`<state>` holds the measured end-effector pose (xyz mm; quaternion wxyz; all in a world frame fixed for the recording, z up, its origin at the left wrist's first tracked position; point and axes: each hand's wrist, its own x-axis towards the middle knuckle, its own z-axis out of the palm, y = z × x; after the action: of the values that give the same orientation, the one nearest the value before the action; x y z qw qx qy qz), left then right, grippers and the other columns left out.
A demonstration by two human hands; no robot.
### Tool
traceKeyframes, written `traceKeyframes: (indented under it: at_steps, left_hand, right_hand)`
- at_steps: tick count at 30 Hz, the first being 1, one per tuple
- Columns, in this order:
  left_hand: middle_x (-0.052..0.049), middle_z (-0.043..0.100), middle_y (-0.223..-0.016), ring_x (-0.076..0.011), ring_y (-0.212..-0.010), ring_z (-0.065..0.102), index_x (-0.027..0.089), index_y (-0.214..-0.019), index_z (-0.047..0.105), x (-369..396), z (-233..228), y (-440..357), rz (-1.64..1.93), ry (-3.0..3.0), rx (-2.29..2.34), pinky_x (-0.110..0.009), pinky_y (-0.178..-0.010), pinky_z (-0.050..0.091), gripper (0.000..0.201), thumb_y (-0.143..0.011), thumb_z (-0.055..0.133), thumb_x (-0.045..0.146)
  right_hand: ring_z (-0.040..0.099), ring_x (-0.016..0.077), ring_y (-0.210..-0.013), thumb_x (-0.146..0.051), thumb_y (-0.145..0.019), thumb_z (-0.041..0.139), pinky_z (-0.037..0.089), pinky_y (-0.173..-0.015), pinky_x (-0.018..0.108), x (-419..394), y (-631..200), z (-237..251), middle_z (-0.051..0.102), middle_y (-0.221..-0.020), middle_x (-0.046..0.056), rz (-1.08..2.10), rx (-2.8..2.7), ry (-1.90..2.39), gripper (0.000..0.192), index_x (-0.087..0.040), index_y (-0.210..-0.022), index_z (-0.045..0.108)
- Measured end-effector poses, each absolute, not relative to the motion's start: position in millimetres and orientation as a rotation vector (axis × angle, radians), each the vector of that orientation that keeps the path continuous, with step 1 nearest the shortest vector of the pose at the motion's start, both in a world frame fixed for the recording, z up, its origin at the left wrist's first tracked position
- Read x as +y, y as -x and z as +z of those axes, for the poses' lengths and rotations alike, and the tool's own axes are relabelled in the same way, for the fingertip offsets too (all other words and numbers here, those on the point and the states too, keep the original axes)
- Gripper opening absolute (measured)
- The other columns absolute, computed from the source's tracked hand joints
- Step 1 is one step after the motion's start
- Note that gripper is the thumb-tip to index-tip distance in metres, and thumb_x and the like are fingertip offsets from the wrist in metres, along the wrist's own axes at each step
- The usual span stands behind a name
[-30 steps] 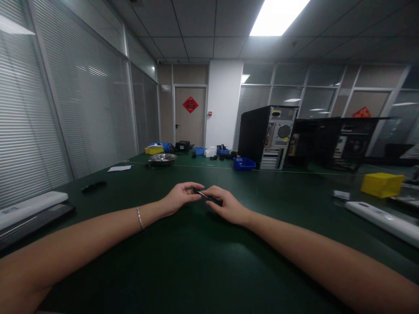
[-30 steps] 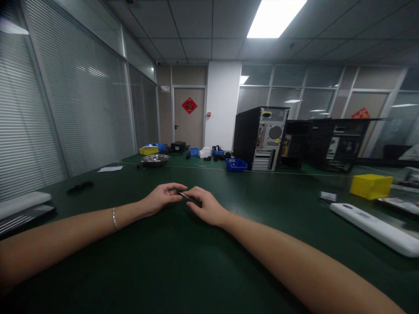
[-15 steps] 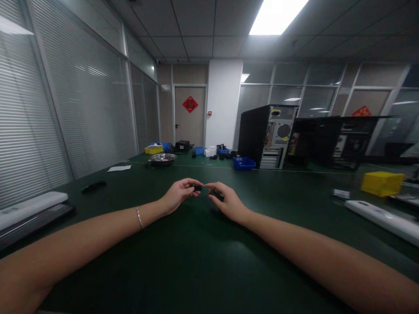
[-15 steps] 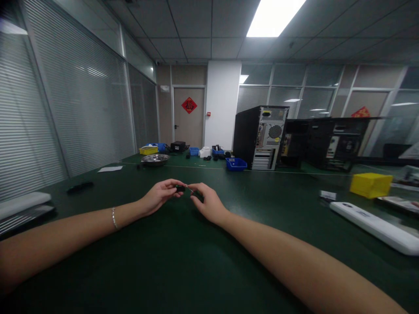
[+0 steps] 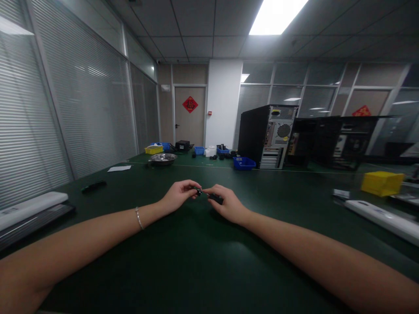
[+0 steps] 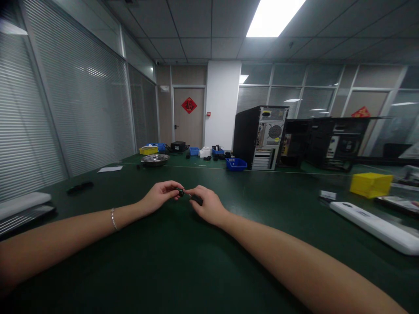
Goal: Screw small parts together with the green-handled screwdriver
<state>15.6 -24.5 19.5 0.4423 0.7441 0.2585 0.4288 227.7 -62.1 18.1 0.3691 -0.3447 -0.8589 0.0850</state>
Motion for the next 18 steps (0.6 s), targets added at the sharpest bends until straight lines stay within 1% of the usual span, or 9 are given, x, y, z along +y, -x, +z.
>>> traceKeyframes:
  at_steps: [5, 12, 15, 18]
  left_hand:
    - [-0.007, 0.065, -0.091, -0.0159, -0.077, 0.060, 0.012, -0.095, 0.064, -25, 20, -18, 1.066, -1.715, 0.655, -0.031, -0.073, 0.049, 0.024, -0.074, 0.066, 0.023]
    - [-0.008, 0.064, -0.091, -0.0146, -0.074, 0.058, 0.012, -0.098, 0.063, -20, 15, -17, 1.072, -1.596, 0.599, -0.029, -0.070, 0.047, 0.026, -0.075, 0.065, 0.025]
    - [-0.007, 0.063, -0.089, -0.0140, -0.072, 0.056, 0.012, -0.094, 0.064, -16, 13, -14, 1.074, -1.596, 0.639, -0.026, -0.066, 0.044, 0.024, -0.076, 0.063, 0.028]
    - [-0.005, 0.060, -0.082, -0.0120, -0.066, 0.052, 0.012, -0.089, 0.064, -15, 13, -12, 0.985, -1.684, 0.712, -0.023, -0.060, 0.041, 0.023, -0.079, 0.058, 0.032]
  right_hand:
    - [0.057, 0.0177, -0.086, -0.011, -0.080, 0.055, 0.045, -0.075, 0.031, -64, -228, 20, 0.061, -0.096, 0.006, 0.240, -2.181, 0.832, 0.036, -0.022, -0.114, 0.058]
    - [0.056, 0.0175, -0.087, -0.013, -0.081, 0.054, 0.045, -0.075, 0.031, -65, -228, 20, 0.060, -0.096, 0.005, 0.267, -2.153, 0.831, 0.032, -0.021, -0.112, 0.058]
    - [0.057, 0.0174, -0.087, -0.014, -0.081, 0.055, 0.045, -0.077, 0.032, -64, -228, 19, 0.061, -0.095, 0.005, 0.263, -2.118, 0.839, 0.032, -0.022, -0.112, 0.059]
    - [0.057, 0.0174, -0.085, -0.014, -0.081, 0.054, 0.045, -0.076, 0.033, -63, -228, 18, 0.061, -0.094, 0.005, 0.247, -2.082, 0.852, 0.033, -0.022, -0.113, 0.058]
